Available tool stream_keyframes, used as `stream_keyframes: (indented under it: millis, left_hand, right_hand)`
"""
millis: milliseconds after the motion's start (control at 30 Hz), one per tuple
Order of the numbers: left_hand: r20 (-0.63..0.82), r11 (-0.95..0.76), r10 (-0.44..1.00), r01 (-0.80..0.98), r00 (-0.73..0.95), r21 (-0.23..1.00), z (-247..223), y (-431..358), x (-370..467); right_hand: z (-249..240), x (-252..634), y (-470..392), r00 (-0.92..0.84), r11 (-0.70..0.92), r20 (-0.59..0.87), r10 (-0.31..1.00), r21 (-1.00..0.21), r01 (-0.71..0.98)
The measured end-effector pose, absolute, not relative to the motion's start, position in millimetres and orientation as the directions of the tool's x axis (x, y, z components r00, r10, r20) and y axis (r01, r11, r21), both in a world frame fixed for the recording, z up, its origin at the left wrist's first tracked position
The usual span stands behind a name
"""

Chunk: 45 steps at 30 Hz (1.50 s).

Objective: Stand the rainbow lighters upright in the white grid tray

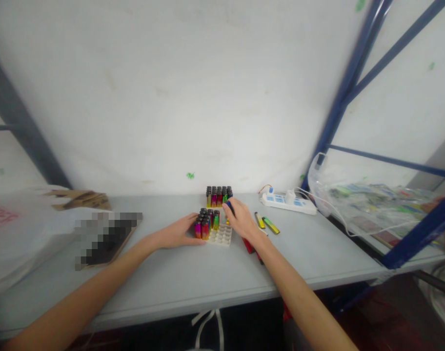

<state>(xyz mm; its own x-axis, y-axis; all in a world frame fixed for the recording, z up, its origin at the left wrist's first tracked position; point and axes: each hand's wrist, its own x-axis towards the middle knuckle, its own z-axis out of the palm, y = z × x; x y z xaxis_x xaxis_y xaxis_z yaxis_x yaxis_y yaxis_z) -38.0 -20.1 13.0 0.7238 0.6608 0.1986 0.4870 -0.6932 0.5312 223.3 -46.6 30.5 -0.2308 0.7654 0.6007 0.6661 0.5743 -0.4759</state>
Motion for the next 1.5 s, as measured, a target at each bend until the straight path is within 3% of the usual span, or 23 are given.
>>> stream_keyframes:
  millis: [133,367,600,767,867,1067,1367,1500]
  left_hand:
    - [0.202,-0.697,0.655,0.479,0.728,0.534,13,-20,-38]
    - [0.216,-0.705,0.653,0.477,0.726,0.525,13,-21,-38]
    - [0.216,-0.702,0.655,0.477,0.724,0.529,13,-20,-38]
    - [0.214,-0.699,0.659,0.481,0.722,0.529,12,-20,-38]
    - [0.202,-0.692,0.665,0.492,0.719,0.529,13,-20,-38]
    - [0.187,-0.693,0.662,0.498,0.726,0.522,12,-19,-39]
    - [0.187,-0.689,0.664,0.496,0.724,0.528,16,-21,-38]
    - [0.196,-0.690,0.668,0.498,0.718,0.526,15,-21,-39]
  right_hand:
    - [31,225,-47,-0.328,0.618,0.603,0.728,-0.368,0.695]
    - [27,223,-47,-0.448,0.660,0.513,0.732,-0.373,0.652]
    - [23,222,-47,-0.403,0.618,0.475,0.782,-0.509,0.600]
    - [24,220,-49,-0.473,0.605,0.383,0.793,-0.577,0.548]
    - [26,222,-48,-0.472,0.604,0.379,0.796,-0.545,0.581]
    - [30,253,-37,-0.294,0.515,0.484,0.824,-0.427,0.743]
    - [12,283,-21,-0.438,0.525,0.294,0.849,-0.380,0.762]
    - [16,280,-20,-0.403,0.526,0.357,0.843,-0.389,0.756]
